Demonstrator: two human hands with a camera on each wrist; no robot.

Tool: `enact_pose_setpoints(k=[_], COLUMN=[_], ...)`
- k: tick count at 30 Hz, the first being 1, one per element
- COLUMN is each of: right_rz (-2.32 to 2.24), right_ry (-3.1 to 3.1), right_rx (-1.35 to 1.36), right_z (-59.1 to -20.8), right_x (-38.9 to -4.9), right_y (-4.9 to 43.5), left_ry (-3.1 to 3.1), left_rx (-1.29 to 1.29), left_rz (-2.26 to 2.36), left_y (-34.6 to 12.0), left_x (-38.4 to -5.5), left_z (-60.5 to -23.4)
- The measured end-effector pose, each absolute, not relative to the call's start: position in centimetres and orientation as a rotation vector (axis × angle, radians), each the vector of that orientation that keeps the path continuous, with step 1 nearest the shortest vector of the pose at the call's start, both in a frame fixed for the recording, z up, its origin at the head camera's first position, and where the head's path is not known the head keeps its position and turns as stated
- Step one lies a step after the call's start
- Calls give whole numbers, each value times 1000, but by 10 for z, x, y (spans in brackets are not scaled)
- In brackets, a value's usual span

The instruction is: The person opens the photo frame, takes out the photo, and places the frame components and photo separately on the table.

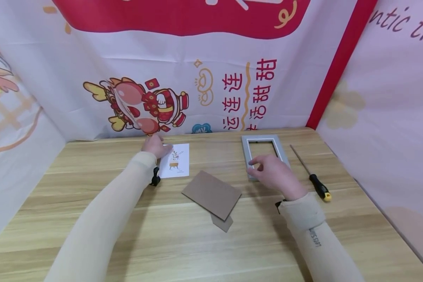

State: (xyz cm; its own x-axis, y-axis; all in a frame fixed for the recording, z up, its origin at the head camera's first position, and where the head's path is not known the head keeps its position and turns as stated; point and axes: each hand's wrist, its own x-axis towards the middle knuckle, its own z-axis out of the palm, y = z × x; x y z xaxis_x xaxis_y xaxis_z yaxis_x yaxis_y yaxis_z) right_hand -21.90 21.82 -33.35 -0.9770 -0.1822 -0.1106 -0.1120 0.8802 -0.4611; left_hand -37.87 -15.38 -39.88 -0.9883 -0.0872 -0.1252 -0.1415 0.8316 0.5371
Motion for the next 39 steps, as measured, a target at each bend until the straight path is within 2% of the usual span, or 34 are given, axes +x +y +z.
enact_pose_setpoints(k=[5, 10, 18, 24, 32, 39], right_rz=[-636, -564, -458, -352, -134, -20], right_ry=[2901, 2894, 2946, 2997, 3112, 3112], right_rx=[-292, -340, -461, -599, -750, -808], right_z=[-341, -348, -353, -364, -371, -377], right_x=[-216, -209, -194, -185, -176, -166], right_y=[203, 182, 160, 141, 107, 86], left_ry=[2948, 2977, 3012, 3032, 3140, 3180], left_rx=[-109, 90, 379, 457, 647, 831], left_rz=[892, 888, 784, 761, 522, 468], left_y=[-156, -162, -170, -181, -182, -171], left_x=[-373, -353, -299, -256, -191, -153], left_z=[-390, -379, -359, -350, -356, -361])
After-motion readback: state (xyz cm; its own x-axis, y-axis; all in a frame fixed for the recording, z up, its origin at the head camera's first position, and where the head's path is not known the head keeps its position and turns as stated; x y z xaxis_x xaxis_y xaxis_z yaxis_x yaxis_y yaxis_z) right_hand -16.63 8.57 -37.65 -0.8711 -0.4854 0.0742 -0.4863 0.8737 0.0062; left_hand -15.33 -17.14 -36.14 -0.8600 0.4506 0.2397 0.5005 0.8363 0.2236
